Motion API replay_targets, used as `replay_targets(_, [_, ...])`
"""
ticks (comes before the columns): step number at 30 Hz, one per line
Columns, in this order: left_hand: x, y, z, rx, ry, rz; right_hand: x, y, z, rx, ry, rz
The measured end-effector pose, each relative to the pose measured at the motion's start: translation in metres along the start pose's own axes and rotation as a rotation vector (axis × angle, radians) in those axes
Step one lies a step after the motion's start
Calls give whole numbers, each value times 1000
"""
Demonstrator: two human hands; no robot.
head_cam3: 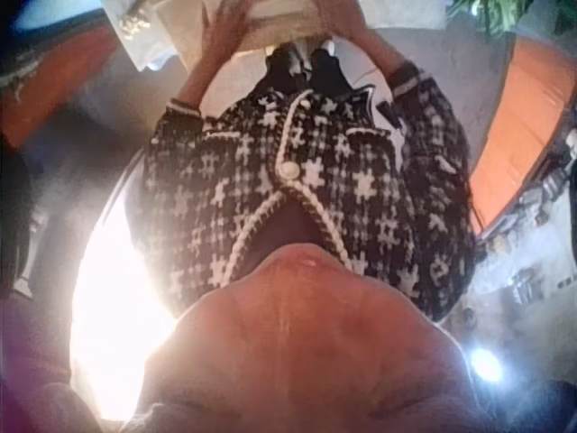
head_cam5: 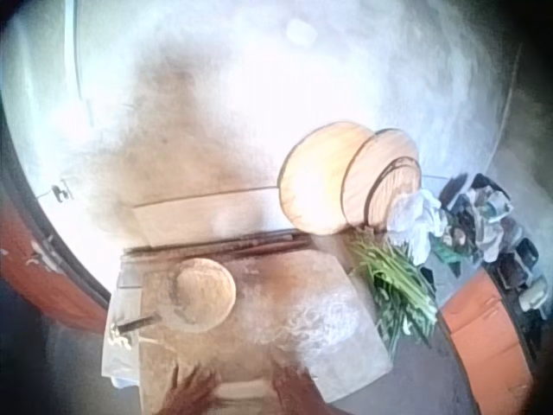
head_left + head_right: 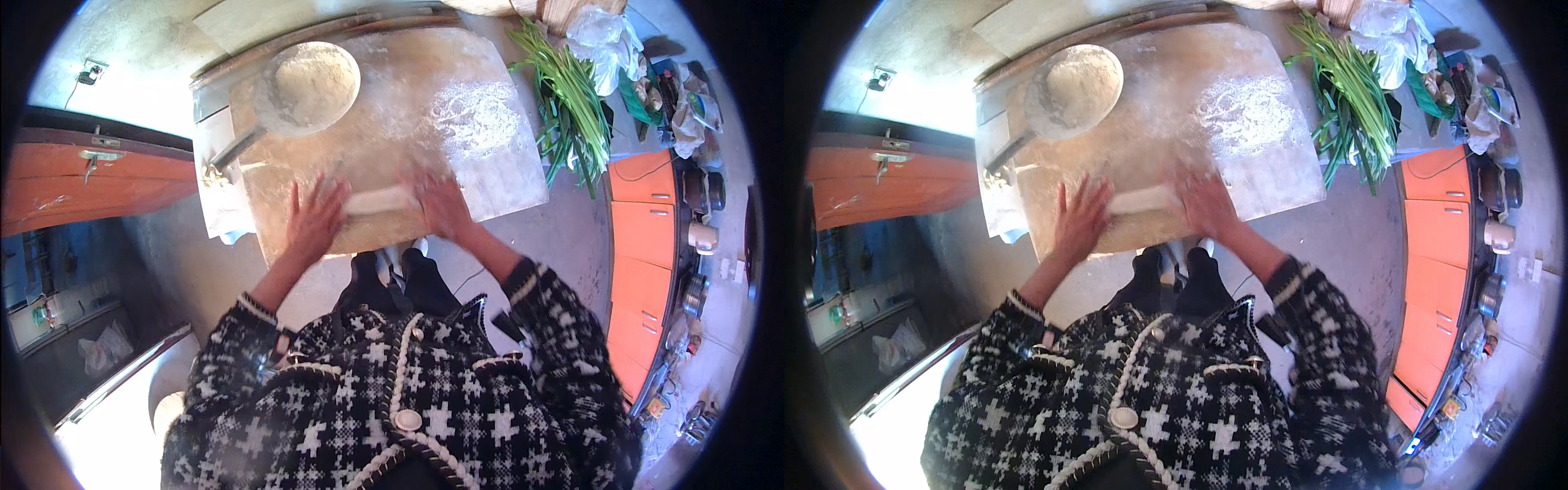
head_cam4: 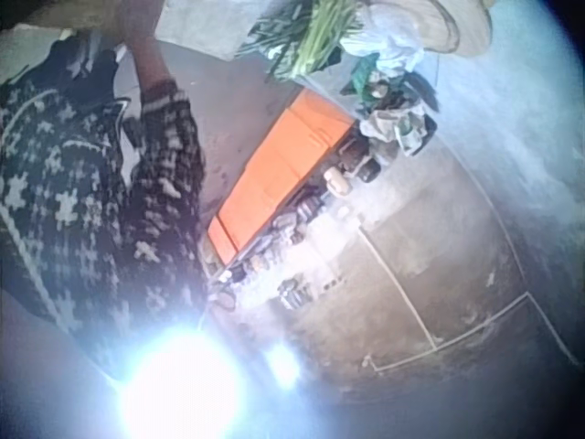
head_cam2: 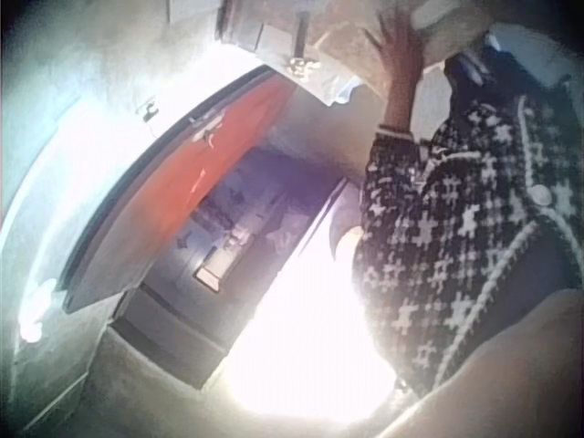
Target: The person retrieves tomatoes from a bag and stores them in the refrigerator. They then unwrap a dough ball, sprinkle flour on a wooden board, and begin kneading and rolling the dough by hand.
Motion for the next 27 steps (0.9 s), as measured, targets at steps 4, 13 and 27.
replay_targets(4, [-9, -22, 40, 217, 199, -153, -15, 37, 51, -205, 116, -95])
replay_targets(13, [6, -12, 17, 79, 369, -334, 3, 32, 35, 0, -102, 114])
replay_targets(27, [-15, 29, 102, 226, 310, -228, -26, -15, 115, -85, 147, 526])
Point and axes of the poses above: each hand's wrist, its own z-axis towards the middle knuckle, its own x-axis out of the back of the hand, y = z × x, the point moved 1 cm from there along z, towards the middle knuckle, and after that the axes turned 4 degrees about x, right-handed, at the moved point
